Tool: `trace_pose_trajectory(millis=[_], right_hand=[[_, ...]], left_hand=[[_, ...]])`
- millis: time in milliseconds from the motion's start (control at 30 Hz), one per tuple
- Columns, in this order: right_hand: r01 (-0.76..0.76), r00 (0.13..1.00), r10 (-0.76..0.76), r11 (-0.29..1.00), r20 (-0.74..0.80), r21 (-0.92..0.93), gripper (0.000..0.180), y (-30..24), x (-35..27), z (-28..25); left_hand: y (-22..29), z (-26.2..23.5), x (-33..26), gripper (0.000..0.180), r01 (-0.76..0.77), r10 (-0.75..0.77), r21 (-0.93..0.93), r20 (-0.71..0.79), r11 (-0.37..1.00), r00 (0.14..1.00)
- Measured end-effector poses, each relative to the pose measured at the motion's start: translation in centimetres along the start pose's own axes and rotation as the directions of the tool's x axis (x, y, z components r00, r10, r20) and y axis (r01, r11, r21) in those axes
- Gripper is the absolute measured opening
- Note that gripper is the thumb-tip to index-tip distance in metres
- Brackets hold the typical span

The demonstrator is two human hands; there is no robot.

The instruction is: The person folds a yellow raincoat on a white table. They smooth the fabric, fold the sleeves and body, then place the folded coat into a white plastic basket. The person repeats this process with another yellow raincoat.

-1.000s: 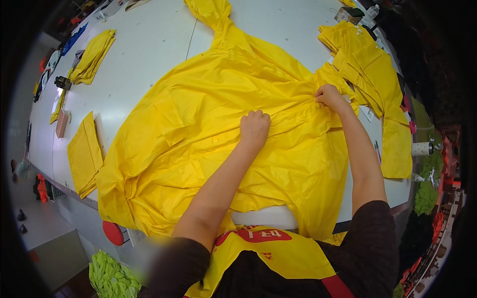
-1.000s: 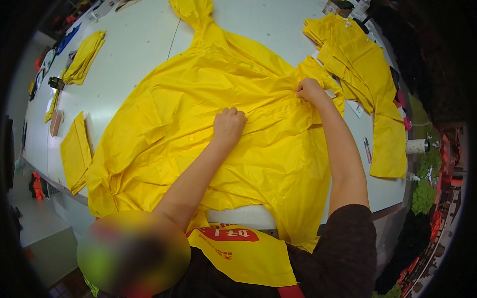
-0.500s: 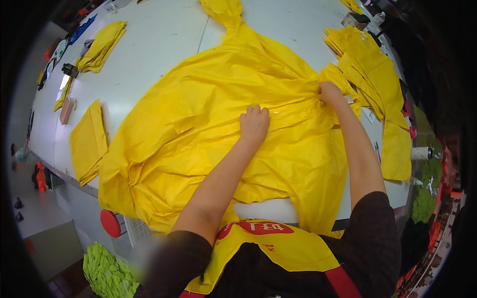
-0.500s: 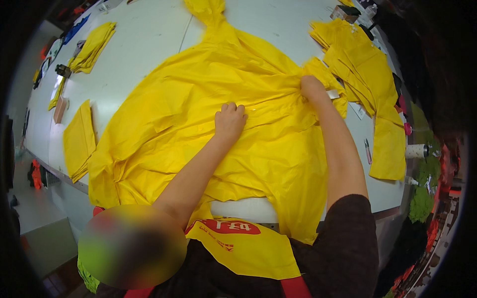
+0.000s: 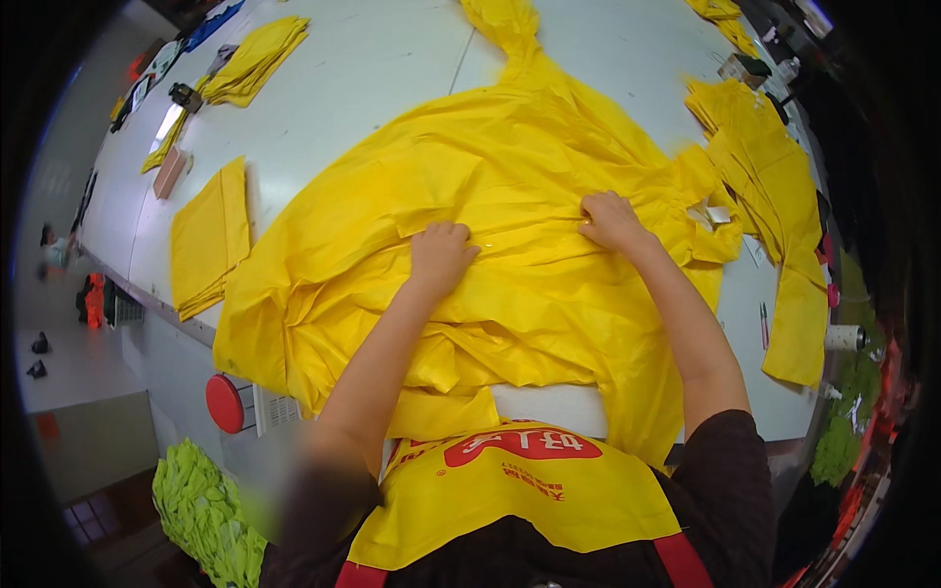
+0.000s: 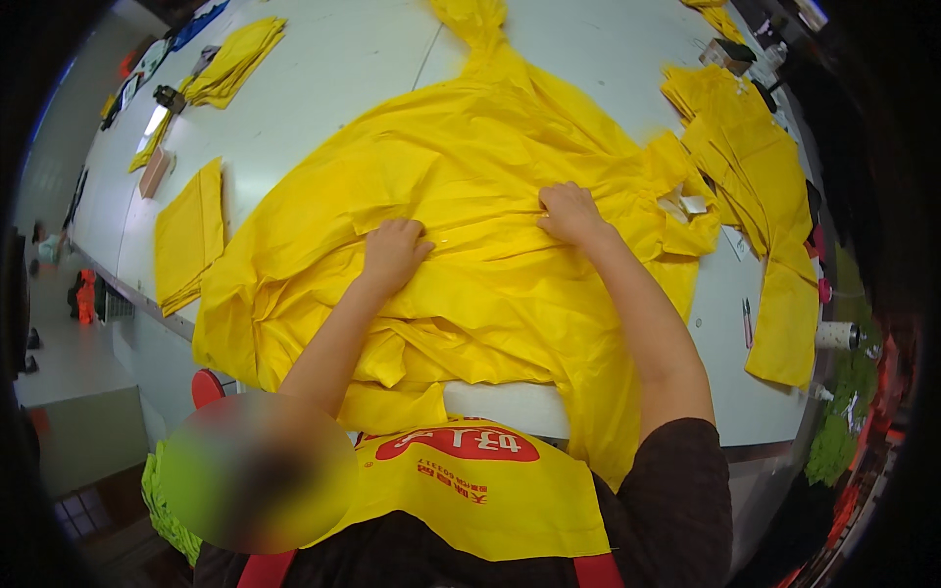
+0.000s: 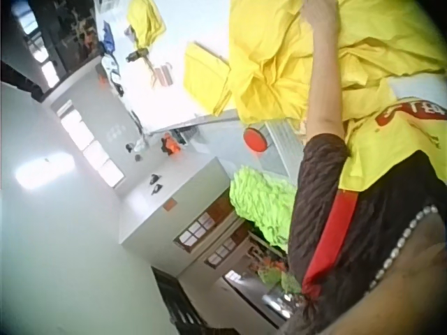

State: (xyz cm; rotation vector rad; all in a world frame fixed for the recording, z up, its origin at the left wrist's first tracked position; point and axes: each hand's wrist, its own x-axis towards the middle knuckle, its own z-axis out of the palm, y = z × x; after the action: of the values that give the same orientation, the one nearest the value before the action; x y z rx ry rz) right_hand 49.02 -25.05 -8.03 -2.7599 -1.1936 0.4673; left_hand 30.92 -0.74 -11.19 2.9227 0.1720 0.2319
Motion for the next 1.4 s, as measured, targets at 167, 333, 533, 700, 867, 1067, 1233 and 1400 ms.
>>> trace_pose_trajectory(millis=[167,333,533,700,867,1067,1233,1400], right_hand=[[0.148,0.957,-0.148,0.989,-0.251,-0.018,0.016,1.7,0.3,3.3],[0.317,0.912,-0.303,0.948,-0.278,0.007,0.008,0.5,-0.1,2.9],[0.231,0.971,-0.222,0.966,-0.087,0.115,0.016,0.6,0.5,0.8],[0.177,0.984,-0.176,0.977,-0.017,0.119,0.016,1.3,1.1,0.4],[0.014,0.998,-0.047,0.839,0.047,0.544,0.018,2.8,0.4,0.8],[-0.034,0.998,-0.003,0.833,0.067,0.552,0.013,3.2,0.2,1.0],[-0.101,0.995,0.083,0.796,0.058,0.597,0.009,4.3,0.8,2.6],[0.009,0.993,0.040,0.912,-0.112,0.409,0.008,3.6,0.3,3.2]], left_hand=[[0.8,0.3,1.4,0.025,0.118,-0.094,-0.100,0.216,0.988,0.972],[-0.4,2.8,1.1,0.029,0.256,-0.134,-0.392,0.313,0.884,0.940],[0.8,1.7,1.3,0.021,0.283,-0.146,-0.442,0.319,0.851,0.936],[1.5,1.2,1.2,0.015,0.256,-0.156,-0.444,0.249,0.859,0.956],[1.6,2.0,1.3,0.015,0.173,-0.117,-0.484,0.144,0.858,0.983],[0.5,4.2,2.1,0.015,0.152,-0.090,-0.548,0.138,0.822,0.986],[0.7,4.5,3.0,0.012,0.244,-0.165,-0.489,0.200,0.838,0.966],[2.2,2.8,3.5,0.012,0.388,-0.314,-0.311,0.264,0.868,0.912]])
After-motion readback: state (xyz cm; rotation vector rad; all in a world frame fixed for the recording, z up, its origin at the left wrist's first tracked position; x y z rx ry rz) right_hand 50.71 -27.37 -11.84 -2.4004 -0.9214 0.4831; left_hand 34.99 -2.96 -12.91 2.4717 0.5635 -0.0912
